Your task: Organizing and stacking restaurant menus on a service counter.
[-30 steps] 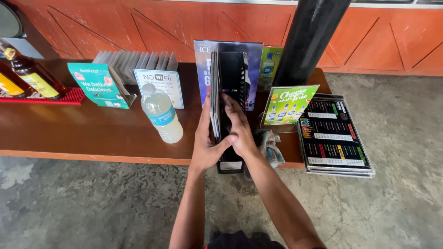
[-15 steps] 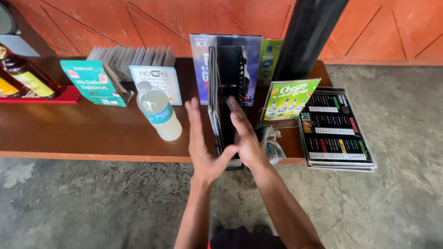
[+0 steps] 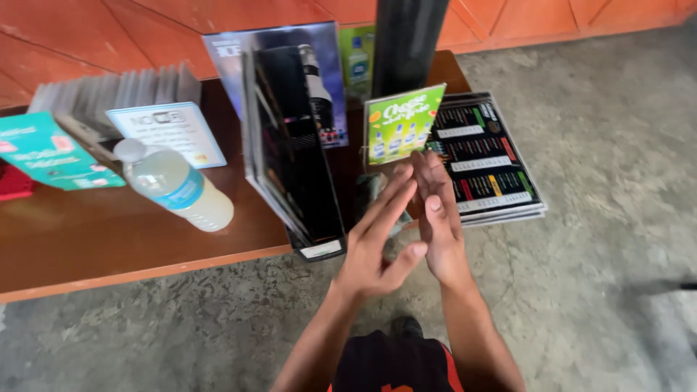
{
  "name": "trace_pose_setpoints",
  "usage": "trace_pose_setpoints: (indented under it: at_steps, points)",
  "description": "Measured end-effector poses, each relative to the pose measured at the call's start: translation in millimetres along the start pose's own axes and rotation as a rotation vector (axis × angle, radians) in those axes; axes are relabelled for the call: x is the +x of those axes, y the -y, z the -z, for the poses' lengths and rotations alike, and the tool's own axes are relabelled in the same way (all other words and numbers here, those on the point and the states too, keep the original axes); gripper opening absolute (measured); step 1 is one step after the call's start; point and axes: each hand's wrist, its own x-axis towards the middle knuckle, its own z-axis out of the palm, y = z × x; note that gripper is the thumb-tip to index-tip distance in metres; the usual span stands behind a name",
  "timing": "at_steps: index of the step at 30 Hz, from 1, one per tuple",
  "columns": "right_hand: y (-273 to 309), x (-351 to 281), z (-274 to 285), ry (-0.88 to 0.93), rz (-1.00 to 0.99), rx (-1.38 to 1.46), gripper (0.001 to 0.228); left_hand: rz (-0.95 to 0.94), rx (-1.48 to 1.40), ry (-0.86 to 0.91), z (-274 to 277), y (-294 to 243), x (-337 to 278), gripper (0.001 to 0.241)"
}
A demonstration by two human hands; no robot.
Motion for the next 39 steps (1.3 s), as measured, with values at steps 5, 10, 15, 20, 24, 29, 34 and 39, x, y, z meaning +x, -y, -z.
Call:
trace_pose_setpoints:
  at_steps: [5, 10, 15, 20, 24, 29, 34, 39]
  points:
    - [-10.6, -15.4, 41.0, -0.144, -0.066, -0.133, 0.07, 0.075, -0.092, 0.149, -36.7, 31.6, 3.0, 0.071]
    - [-21.3, -31.4, 72.5, -0.255, -0.157, -0.113, 0.069, 0.236, -0.224, 0.254, -65.4, 36.4, 5.4, 0.075]
    - [-15.1, -35.5, 88.2, -0.298, -0.166, -0.117, 0.068, 0.188, -0.117, 0.29, -91.8, 53.2, -1.2, 0.072]
    - [-28.9, -49.8, 119.2, -0.355, -0.204, -0.137, 0.069, 0.163, -0.042, 0.374, -107.4, 64.3, 0.8, 0.07]
    - [-32.2, -63.5, 137.6, -0.389, -0.24, -0.223, 0.071, 0.111, 0.276, 0.393, -138.0, 103.4, -12.7, 0.076]
    - [-41.9, -76.1, 159.1, -0.387, -0.258, -0.312, 0.065, 0.013, 0.521, 0.328, -163.5, 136.1, -11.5, 0.077]
    - [-40.6, -85.6, 171.6, -0.42, -0.283, -0.396, 0.057, 0.018, 0.572, 0.408, -173.4, 155.9, -14.6, 0.07]
    - [-44.5, -94.2, 181.3, -0.427, -0.313, -0.36, 0.047, 0.006, 0.62, 0.469, -176.4, 150.6, -16.3, 0.048]
